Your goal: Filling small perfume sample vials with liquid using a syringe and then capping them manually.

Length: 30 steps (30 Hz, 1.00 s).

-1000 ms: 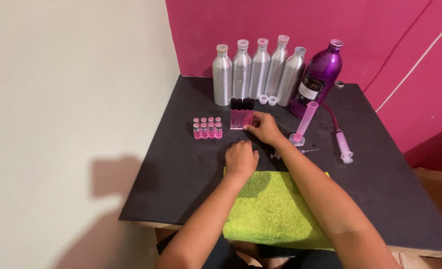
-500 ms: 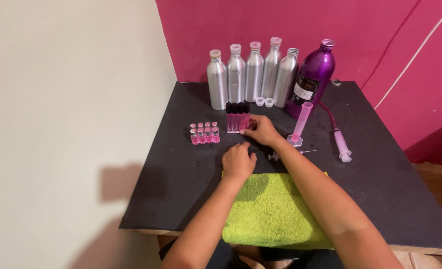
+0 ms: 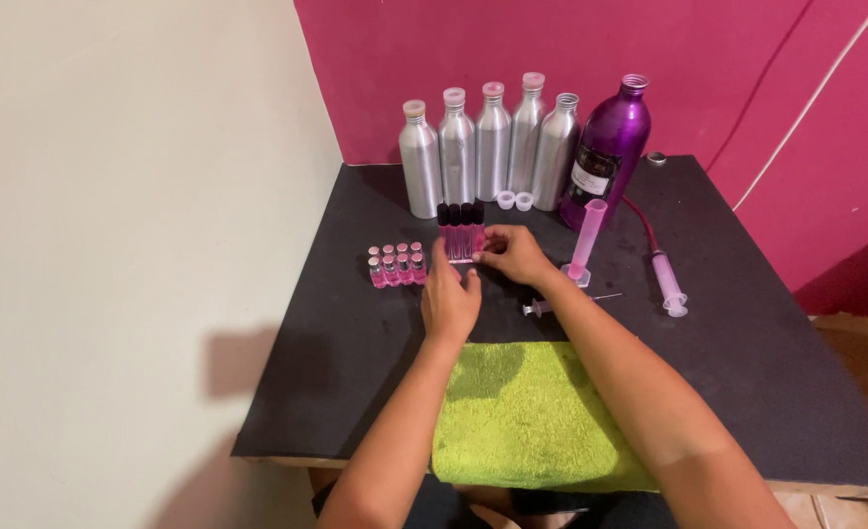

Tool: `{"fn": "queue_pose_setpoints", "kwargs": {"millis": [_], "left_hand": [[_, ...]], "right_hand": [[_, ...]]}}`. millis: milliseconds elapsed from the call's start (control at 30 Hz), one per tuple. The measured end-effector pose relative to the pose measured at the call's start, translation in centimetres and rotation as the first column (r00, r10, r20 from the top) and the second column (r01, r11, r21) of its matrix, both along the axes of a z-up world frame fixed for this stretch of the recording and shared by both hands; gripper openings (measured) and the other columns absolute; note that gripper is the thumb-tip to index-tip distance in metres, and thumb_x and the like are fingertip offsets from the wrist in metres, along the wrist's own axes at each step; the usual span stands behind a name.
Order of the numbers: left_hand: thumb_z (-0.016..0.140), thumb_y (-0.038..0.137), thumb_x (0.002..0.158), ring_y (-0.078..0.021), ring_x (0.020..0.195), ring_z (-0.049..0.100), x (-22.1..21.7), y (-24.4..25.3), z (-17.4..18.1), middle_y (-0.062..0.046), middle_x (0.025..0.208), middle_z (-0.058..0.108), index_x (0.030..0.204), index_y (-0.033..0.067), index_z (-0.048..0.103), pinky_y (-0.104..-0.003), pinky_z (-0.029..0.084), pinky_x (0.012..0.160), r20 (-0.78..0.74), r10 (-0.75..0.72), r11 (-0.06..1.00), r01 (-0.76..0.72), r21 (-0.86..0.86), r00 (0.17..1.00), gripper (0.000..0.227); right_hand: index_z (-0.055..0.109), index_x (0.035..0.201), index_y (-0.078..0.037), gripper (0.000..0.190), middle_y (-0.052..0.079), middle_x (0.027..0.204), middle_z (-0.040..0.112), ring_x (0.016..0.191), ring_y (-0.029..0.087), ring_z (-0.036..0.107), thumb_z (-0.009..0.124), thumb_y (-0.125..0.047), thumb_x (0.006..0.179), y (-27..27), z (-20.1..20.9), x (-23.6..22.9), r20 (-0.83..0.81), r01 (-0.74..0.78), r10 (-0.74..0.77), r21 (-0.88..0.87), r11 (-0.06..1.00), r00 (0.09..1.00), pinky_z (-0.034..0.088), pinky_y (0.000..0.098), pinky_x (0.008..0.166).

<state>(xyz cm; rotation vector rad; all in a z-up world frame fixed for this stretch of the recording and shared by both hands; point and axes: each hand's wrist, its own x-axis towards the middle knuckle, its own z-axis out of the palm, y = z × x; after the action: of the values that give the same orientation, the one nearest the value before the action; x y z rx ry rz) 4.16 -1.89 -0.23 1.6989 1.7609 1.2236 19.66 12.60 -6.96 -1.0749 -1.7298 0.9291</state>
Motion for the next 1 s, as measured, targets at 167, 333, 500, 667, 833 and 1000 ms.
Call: {"fn": "queue_pose_setpoints", "kwargs": {"millis": [167,333,500,667,833,1000], "left_hand": [[0.068,0.021,0.088,-0.0456,0.1,0.071,0.1,2.5,-1.7,-0.02,0.095,0.071,0.155,-0.0014,0.024,-0.06,0.057,0.089,0.115,0.014,1.0,-0.016,0.01,0.993,0.084],[0.072,0.027,0.085,-0.0395,0.098,0.074,-0.1,5.3,-4.4,-0.013,0.089,0.076,0.153,-0.0024,0.029,-0.056,0.059,0.087,0.118,-0.016,1.0,0.018,-0.018,0.993,0.086],[0.07,0.027,0.085,-0.0352,0.096,0.075,-0.4,6.5,-5.9,-0.011,0.084,0.076,0.15,-0.0028,0.035,-0.053,0.059,0.087,0.118,-0.036,0.999,0.035,0.005,0.992,0.079],[0.068,0.027,0.087,-0.0366,0.1,0.074,-0.3,5.7,-5.3,-0.01,0.089,0.077,0.152,0.0008,0.033,-0.054,0.059,0.088,0.109,-0.032,0.999,0.033,-0.013,0.993,0.078],[0.068,0.026,0.087,-0.0366,0.103,0.074,-0.3,6.0,-5.9,-0.01,0.096,0.078,0.152,0.0033,0.033,-0.055,0.059,0.09,0.098,-0.017,1.0,0.02,-0.022,0.995,0.077],[0.065,0.026,0.088,-0.0357,0.105,0.074,-0.3,5.7,-5.7,-0.009,0.098,0.077,0.154,0.0057,0.029,-0.055,0.06,0.091,0.118,-0.04,0.999,0.043,-0.023,0.992,0.078]], "right_hand": [[0.076,0.111,-0.008,0.037,0.008,0.093,0.078,0.085,0.017,0.071,0.09,-0.008,0.077,0.3,-0.7,0.1,0.0,0.023,-0.023,0.007,1.0,1.0,0.059,0.036,0.085],[0.075,0.116,-0.006,0.04,0.013,0.097,0.077,0.089,0.02,0.07,0.089,-0.007,0.078,-0.4,0.1,-0.3,0.003,0.016,-0.016,0.01,1.0,1.0,0.059,0.0396,0.087],[0.075,0.118,-0.007,0.041,0.014,0.099,0.077,0.092,0.02,0.07,0.089,-0.007,0.08,-0.3,0.2,-0.5,0.001,0.028,-0.028,0.011,1.0,1.0,0.058,0.0398,0.088],[0.076,0.119,-0.011,0.039,0.012,0.099,0.077,0.094,0.018,0.069,0.087,-0.007,0.082,-0.5,0.3,-0.5,0.015,-0.003,0.003,0.026,1.0,1.0,0.058,0.0393,0.088],[0.076,0.119,-0.014,0.036,0.008,0.097,0.077,0.094,0.014,0.068,0.085,-0.007,0.085,0.3,-0.5,-0.1,0.031,-0.025,0.024,0.03,0.999,0.999,0.057,0.0357,0.087],[0.075,0.115,-0.013,0.03,0.003,0.096,0.075,0.092,0.011,0.065,0.085,-0.007,0.087,-1.3,1.3,-0.6,0.033,-0.049,0.047,0.045,0.998,0.998,0.057,0.0334,0.088]]}}
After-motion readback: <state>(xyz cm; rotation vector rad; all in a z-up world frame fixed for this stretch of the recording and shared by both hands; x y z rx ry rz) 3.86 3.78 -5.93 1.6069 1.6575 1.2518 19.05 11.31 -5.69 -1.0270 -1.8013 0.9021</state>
